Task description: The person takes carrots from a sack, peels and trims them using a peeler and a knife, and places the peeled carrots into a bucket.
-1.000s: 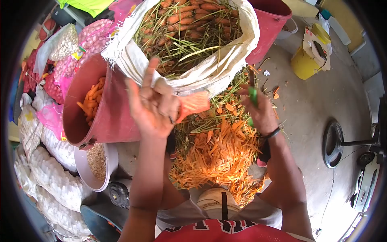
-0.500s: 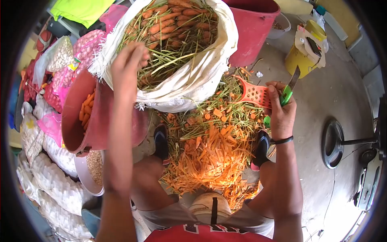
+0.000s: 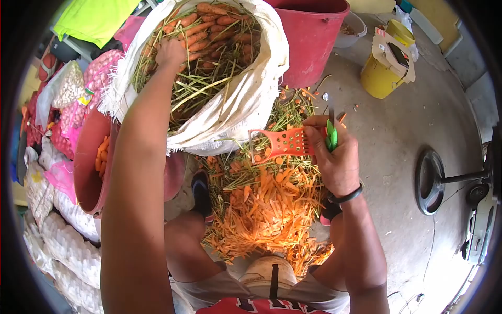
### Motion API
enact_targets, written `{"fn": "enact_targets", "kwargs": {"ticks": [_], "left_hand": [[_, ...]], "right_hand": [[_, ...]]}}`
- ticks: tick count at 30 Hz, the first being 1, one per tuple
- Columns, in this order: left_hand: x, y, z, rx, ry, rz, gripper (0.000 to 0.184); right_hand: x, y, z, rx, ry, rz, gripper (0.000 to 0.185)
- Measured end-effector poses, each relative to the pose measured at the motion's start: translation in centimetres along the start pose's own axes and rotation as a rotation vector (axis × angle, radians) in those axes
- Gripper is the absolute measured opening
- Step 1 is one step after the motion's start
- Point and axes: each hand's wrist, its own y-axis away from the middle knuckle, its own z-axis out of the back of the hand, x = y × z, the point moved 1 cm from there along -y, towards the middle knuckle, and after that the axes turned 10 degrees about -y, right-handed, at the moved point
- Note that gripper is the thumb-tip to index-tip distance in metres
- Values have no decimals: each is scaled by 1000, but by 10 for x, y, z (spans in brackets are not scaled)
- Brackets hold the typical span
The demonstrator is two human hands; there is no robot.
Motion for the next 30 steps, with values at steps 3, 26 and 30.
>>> {"fn": "enact_targets", "kwargs": {"ticks": [3, 26, 30], "left_hand": [[0, -3, 9, 141, -37, -24, 40], [-5, 366, 67, 708, 1534, -211, 35], [-4, 371, 71, 559, 1309, -295, 31]], "right_hand": [[2, 3, 1, 50, 58, 37, 10], [-22, 75, -45, 233, 512, 135, 16], [-36, 79, -55, 233, 544, 106, 15]]}}
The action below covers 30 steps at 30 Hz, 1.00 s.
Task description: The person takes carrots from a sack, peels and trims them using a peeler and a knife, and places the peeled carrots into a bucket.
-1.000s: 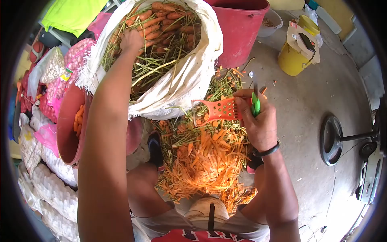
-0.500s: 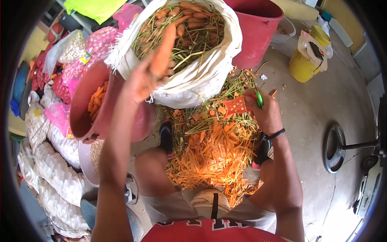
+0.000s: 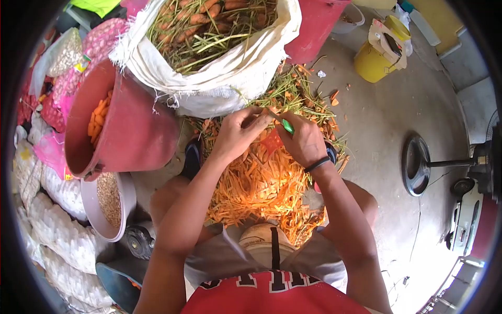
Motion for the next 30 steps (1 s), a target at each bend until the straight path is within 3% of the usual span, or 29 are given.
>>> {"fn": "enact_targets", "kwargs": {"ticks": [5, 7, 11, 12, 13, 14, 15, 17, 18, 21, 26, 30], "left_hand": [[-3, -10, 13, -50, -260, -103, 34], [8, -17, 7, -101, -224, -170, 35], [10, -16, 4, -68, -241, -142, 37], [7, -13, 5, -58, -225, -139, 34], [2, -13, 10, -48, -215, -140, 31], [-2, -14, 16, 78, -62, 32, 36], [8, -18, 18, 65, 73, 98, 38], [32, -23, 13, 13, 367, 236, 43], [21, -21, 18, 97, 573, 423, 51], [23, -22, 6, 39, 780, 495, 50], [20, -19, -3, 132, 762, 445, 45], [-4, -12, 11, 296, 606, 481, 41]], "right_hand": [[-4, -16, -10, 36, -1, 60, 13], [-8, -23, -12, 57, 22, 63, 13], [-50, -28, -19, 102, 68, -44, 21], [-74, -30, -21, 279, 223, -154, 26], [-81, -28, -18, 287, 244, -157, 31], [-88, -29, -15, 320, 155, -176, 39], [-80, -31, -10, 366, 70, -194, 46], [-55, -35, 1, 280, -78, -107, 54], [-46, -36, 3, 230, -150, -65, 58], [-27, -36, -6, 69, -292, 106, 62], [-13, -44, -2, -22, -129, 341, 58], [-51, -61, 21, -209, -110, 120, 57]]}}
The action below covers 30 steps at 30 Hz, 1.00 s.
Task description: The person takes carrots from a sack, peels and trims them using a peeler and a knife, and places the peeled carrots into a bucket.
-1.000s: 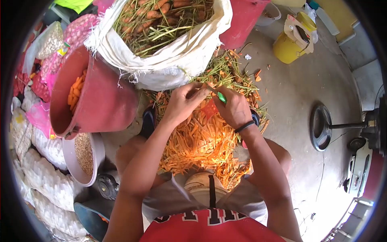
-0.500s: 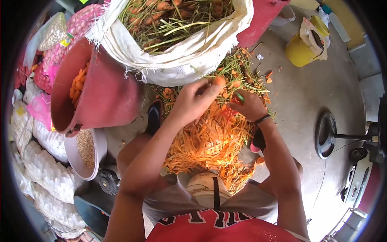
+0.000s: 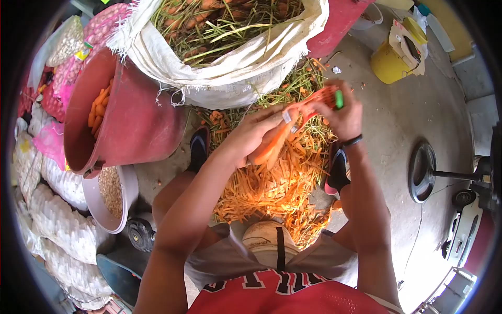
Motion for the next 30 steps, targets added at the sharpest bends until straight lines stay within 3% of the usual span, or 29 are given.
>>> {"fn": "enact_targets", "kwargs": {"ticks": [2, 5, 6, 7, 9, 11, 16, 19, 20, 23, 24, 28, 30], "left_hand": [[4, 1, 3, 40, 51, -25, 41], [17, -11, 17, 39, 173, 8, 41], [20, -17, 19, 3, 226, -1, 41], [22, -20, 20, -34, 278, -8, 42], [17, -15, 16, -46, 250, -31, 42], [20, -14, 14, -9, 225, -41, 43], [15, -8, 13, 50, 168, -44, 43], [18, -16, 24, 71, 329, 64, 43], [17, -17, 21, -47, 195, -67, 41], [10, -17, 17, -67, 54, -173, 42], [4, -9, 21, -9, -73, -109, 42], [10, -13, 23, 0, -125, -191, 40], [13, -13, 22, 8, -79, -191, 37]], "right_hand": [[-23, -9, 15, -137, 13, -109, 56], [-11, -2, 6, -87, -138, -30, 54], [17, 9, -5, 27, -112, -47, 53], [33, 17, -17, 126, -69, 169, 52], [50, 23, -27, 233, -12, 299, 54], [33, 15, -20, 113, 26, 300, 58], [4, -3, 5, -91, 79, -66, 60], [31, 8, -12, 8, 18, -69, 61], [34, 9, -16, 14, -2, 103, 60], [31, 6, -17, 21, 35, 136, 60], [25, 3, -12, -1, 11, -24, 61], [7, -7, 8, -16, 73, -141, 65], [4, -6, 8, -41, 104, -80, 66]]}}
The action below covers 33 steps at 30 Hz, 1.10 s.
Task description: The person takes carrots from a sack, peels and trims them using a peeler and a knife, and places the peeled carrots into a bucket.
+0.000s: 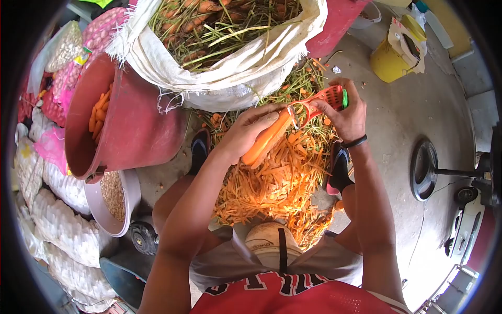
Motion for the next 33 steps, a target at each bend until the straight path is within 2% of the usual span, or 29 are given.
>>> {"fn": "enact_targets", "kwargs": {"ticks": [7, 9, 10, 13, 15, 17, 19, 20, 23, 26, 27, 28, 29, 33], "left_hand": [[-2, -3, -3, 22, 37, -28, 41], [-1, -5, -4, 28, 40, -61, 41], [2, -7, -3, -11, 108, -15, 40], [11, -13, 2, -137, 309, 96, 38], [12, -16, 1, -207, 417, 133, 36], [13, -13, -4, -177, 426, 144, 37], [8, -10, -13, -175, 373, 71, 39], [21, -15, -6, -93, 310, 43, 38], [-2, 0, -13, -29, 210, 170, 36], [12, -8, 0, 13, 398, 136, 35], [13, -9, 3, 16, 456, 126, 35], [1, -7, -7, -152, 453, 168, 34], [0, -4, -7, -128, 421, 158, 34], [4, -3, -12, -17, 342, 143, 34]], "right_hand": [[-15, -1, -5, -73, -27, -61, 65], [-23, -1, -3, -64, -105, -159, 63], [-26, -2, -3, -60, -144, -209, 62], [-1, 15, -21, 11, -305, -69, 58], [35, 30, -30, 142, -151, 300, 55], [41, 35, -37, 180, -98, 343, 57], [27, 22, -27, 109, -44, 356, 58], [15, 14, -22, 40, -33, 339, 57], [-11, -1, 0, -129, -19, 3, 56], [1, 13, -11, -79, -140, 35, 56], [20, 23, -19, 62, -212, 110, 56], [35, 27, -25, 125, -168, 267, 55], [44, 32, -30, 183, -124, 417, 55], [13, 11, -13, -28, -18, 228, 60]]}}
